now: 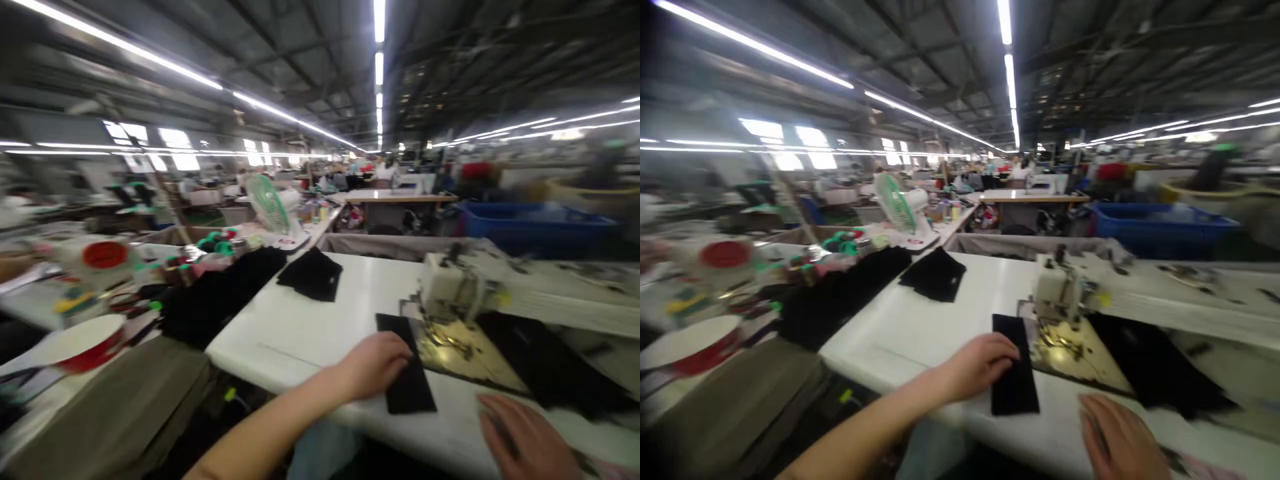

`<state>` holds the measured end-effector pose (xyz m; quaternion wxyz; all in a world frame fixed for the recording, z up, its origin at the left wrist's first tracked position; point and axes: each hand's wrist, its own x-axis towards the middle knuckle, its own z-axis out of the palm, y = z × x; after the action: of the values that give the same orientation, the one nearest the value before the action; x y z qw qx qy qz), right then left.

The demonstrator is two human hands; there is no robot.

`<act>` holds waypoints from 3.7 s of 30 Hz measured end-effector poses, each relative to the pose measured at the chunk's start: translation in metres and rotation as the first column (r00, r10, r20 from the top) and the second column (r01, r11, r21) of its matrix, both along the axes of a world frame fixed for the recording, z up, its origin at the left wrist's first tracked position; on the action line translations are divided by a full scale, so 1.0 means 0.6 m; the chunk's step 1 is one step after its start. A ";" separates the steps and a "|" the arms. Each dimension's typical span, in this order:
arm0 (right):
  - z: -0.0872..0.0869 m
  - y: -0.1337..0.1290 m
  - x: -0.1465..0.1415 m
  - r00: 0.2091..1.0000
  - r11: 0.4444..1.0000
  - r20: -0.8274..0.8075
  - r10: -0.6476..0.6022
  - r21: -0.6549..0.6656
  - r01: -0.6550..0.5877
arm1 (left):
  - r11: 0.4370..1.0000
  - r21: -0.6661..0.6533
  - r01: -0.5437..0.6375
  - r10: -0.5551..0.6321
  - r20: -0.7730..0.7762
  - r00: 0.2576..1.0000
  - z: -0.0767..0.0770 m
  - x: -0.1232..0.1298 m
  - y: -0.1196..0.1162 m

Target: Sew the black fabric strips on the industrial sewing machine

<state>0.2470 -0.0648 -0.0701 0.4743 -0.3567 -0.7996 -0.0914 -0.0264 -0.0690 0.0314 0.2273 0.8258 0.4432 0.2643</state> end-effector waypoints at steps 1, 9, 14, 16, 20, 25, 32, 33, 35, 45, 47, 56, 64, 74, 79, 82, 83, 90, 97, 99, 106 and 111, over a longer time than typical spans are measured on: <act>0.003 -0.008 0.015 0.998 1.000 0.064 -0.014 0.015 0.013 | 0.998 0.066 -0.002 0.004 -0.027 1.000 -0.003 0.003 0.028; 0.059 -0.027 -0.001 0.993 0.968 0.117 -0.021 -0.247 0.050 | 0.972 0.216 0.097 -0.029 -0.297 0.954 -0.041 0.003 0.144; 0.102 -0.031 -0.018 0.979 0.934 0.163 0.119 -0.354 -0.055 | 0.965 0.206 0.165 -0.094 -0.314 0.945 -0.069 0.014 0.096; 0.109 -0.016 -0.026 0.985 0.921 0.128 0.118 -0.384 -0.060 | 0.961 0.182 0.210 -0.149 -0.300 0.942 -0.072 0.020 0.075; 0.103 0.037 -0.042 0.998 0.887 0.061 0.024 -0.462 0.007 | 0.961 0.136 0.242 -0.196 -0.287 0.938 -0.069 0.027 0.056; 0.085 0.084 -0.062 0.986 0.869 0.162 -0.045 -0.480 0.119 | 0.962 0.119 0.244 -0.198 -0.306 0.931 -0.067 0.028 0.059; 0.071 0.099 -0.092 0.959 0.880 0.281 -0.044 -0.443 0.170 | 0.964 0.119 0.238 -0.196 -0.287 0.938 -0.064 0.030 0.057; 0.070 0.101 -0.091 0.956 0.880 0.287 -0.064 -0.436 0.190 | 0.964 0.115 0.239 -0.197 -0.291 0.936 -0.064 0.030 0.057; 0.069 0.106 -0.082 0.953 0.872 0.275 -0.129 -0.425 0.241 | 0.965 0.107 0.238 -0.196 -0.307 0.931 -0.064 0.031 0.056; 0.101 0.089 -0.013 0.901 0.818 0.297 -0.315 -0.397 0.417 | 0.960 0.133 0.247 -0.203 -0.277 0.939 -0.055 0.029 0.070; 0.104 0.071 -0.009 0.874 0.793 0.387 -0.293 -0.413 0.448 | 0.956 0.156 0.249 -0.194 -0.301 0.934 -0.056 0.029 0.074; 0.097 0.013 -0.044 0.942 0.907 0.286 0.175 -0.418 -0.041 | 0.936 0.196 0.294 -0.224 -0.315 0.922 -0.068 0.034 0.113; 0.078 0.030 -0.044 0.957 0.904 0.246 0.151 -0.426 -0.033 | 0.934 0.194 0.299 -0.223 -0.336 0.915 -0.056 0.043 0.145; 0.082 0.038 -0.041 0.950 0.892 0.279 0.141 -0.453 0.001 | 0.943 0.185 0.277 -0.216 -0.293 0.931 -0.062 0.047 0.159; 0.078 0.041 -0.038 0.952 0.893 0.270 0.140 -0.451 -0.004 | 0.941 0.216 0.262 -0.200 -0.270 0.942 -0.064 0.046 0.161; 0.077 0.041 -0.039 0.953 0.895 0.268 0.141 -0.445 -0.007 | 0.936 0.222 0.273 -0.213 -0.259 0.942 -0.064 0.045 0.163; 0.077 0.041 -0.039 0.953 0.895 0.268 0.141 -0.446 -0.007 | 0.934 0.226 0.276 -0.216 -0.258 0.942 -0.063 0.044 0.164; 0.076 0.041 -0.041 0.953 0.898 0.272 0.135 -0.440 -0.001 | 0.926 0.242 0.289 -0.226 -0.256 0.940 -0.066 0.043 0.171; 0.075 0.042 -0.041 0.955 0.898 0.266 0.130 -0.441 0.001 | 0.920 0.262 0.292 -0.226 -0.256 0.940 -0.070 0.041 0.174; 0.076 0.041 -0.041 0.956 0.900 0.263 0.131 -0.437 -0.003 | 0.918 0.265 0.293 -0.227 -0.254 0.940 -0.069 0.041 0.173; 0.079 0.041 -0.042 0.954 0.904 0.270 0.127 -0.427 0.001 | 0.926 0.253 0.280 -0.218 -0.247 0.944 -0.069 0.042 0.171; 0.078 0.041 -0.042 0.954 0.903 0.273 0.122 -0.431 0.007 | 0.931 0.233 0.281 -0.222 -0.249 0.943 -0.067 0.041 0.171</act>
<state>0.2220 -0.0402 -0.0235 0.2632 -0.4102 -0.8718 0.0480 -0.0019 0.0337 -0.0090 0.0967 0.9229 0.3161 0.1975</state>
